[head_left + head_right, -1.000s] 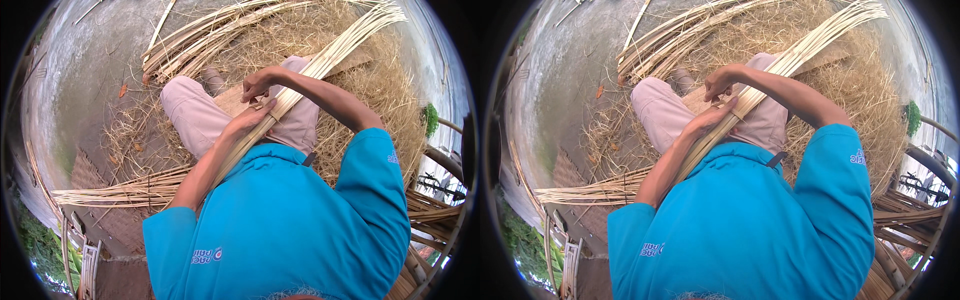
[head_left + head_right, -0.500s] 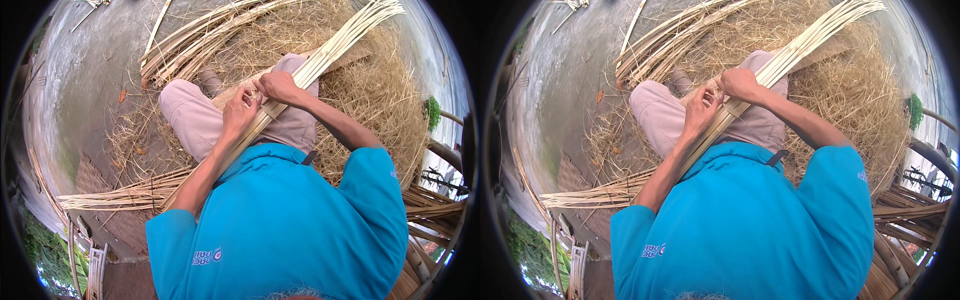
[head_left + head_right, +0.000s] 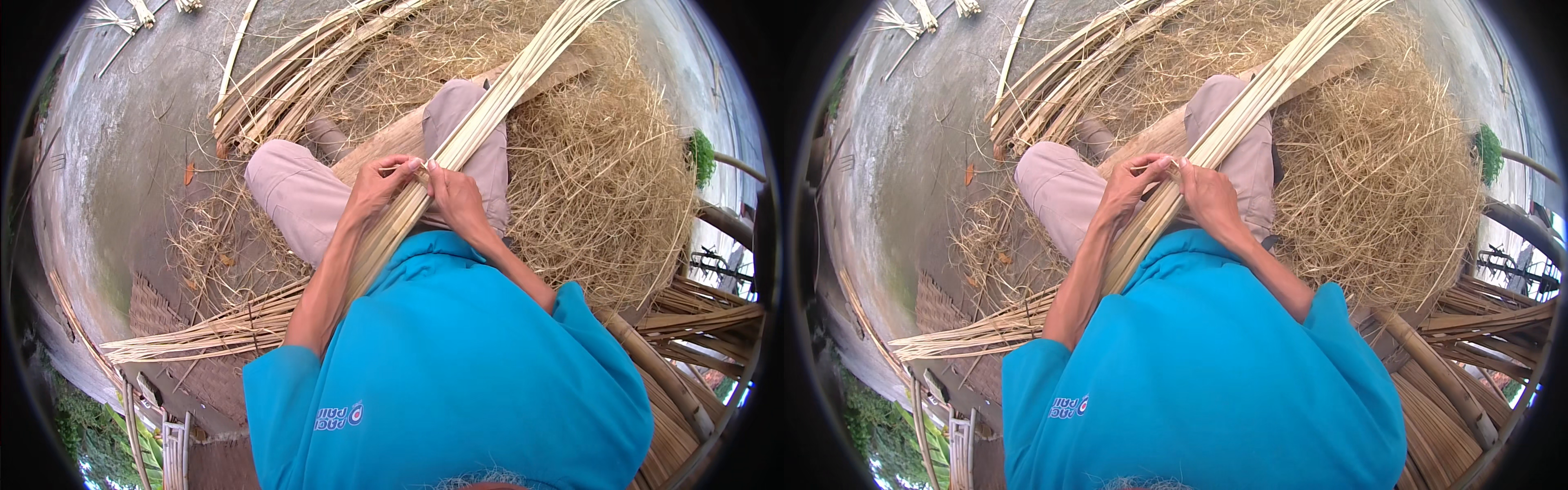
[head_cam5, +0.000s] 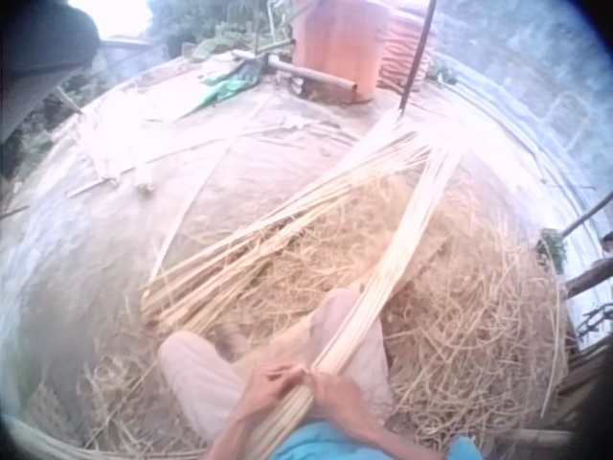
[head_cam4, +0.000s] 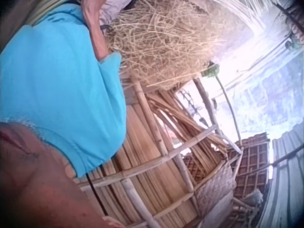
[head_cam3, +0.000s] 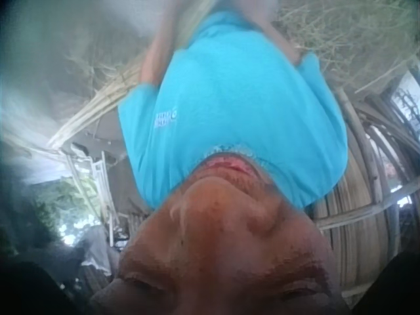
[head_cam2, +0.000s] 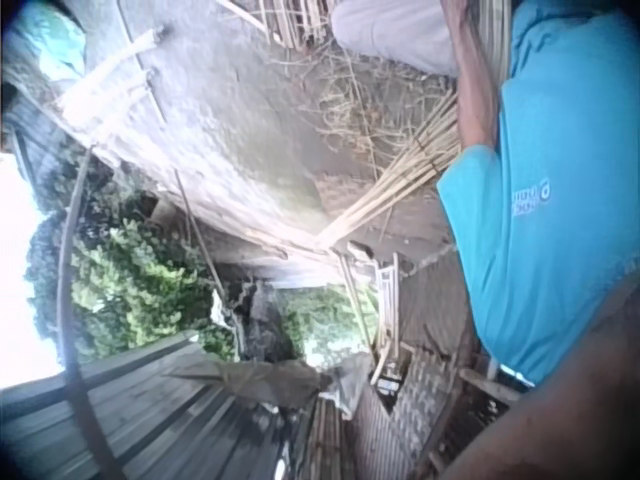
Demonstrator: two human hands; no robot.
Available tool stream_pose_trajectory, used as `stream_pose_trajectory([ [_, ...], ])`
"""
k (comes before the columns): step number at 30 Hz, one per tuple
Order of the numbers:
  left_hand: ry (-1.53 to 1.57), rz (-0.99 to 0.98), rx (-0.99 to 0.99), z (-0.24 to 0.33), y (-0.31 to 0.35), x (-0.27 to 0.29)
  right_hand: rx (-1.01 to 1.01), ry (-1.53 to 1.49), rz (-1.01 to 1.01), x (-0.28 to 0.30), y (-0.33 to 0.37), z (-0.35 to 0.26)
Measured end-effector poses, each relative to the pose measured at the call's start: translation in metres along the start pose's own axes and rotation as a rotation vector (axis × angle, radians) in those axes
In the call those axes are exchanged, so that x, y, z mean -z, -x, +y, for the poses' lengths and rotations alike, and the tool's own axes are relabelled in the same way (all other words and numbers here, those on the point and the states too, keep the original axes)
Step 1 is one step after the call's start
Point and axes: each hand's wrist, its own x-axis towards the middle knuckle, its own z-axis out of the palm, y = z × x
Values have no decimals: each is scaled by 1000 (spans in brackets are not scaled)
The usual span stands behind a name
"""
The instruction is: The person sits on the ground and repeatedly gathers bamboo strips, aligns them, and ties them into bundles using thin strips. The person handles the strips by hand, forming neat bundles and placing them aside.
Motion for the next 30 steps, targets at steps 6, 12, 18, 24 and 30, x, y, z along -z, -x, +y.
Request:
stream_pose_trajectory([
  [6, -186, -23, -119, 23, -1, 3, -277, -470, -822, 54, -45, 9],
  [12, -353, -111, -42, 48, 0, -3, -384, -391, -915, 74, -58, 2],
  [18, -376, -134, -115, 48, -4, -2, -419, -349, -935, 76, -73, -7],
  [24, -152, 14, -170, 23, -2, -11, -112, -142, -882, 65, -81, -13],
  [30, 467, 36, 8, 7, -1, -14, 312, 110, -591, 47, -80, -18],
])
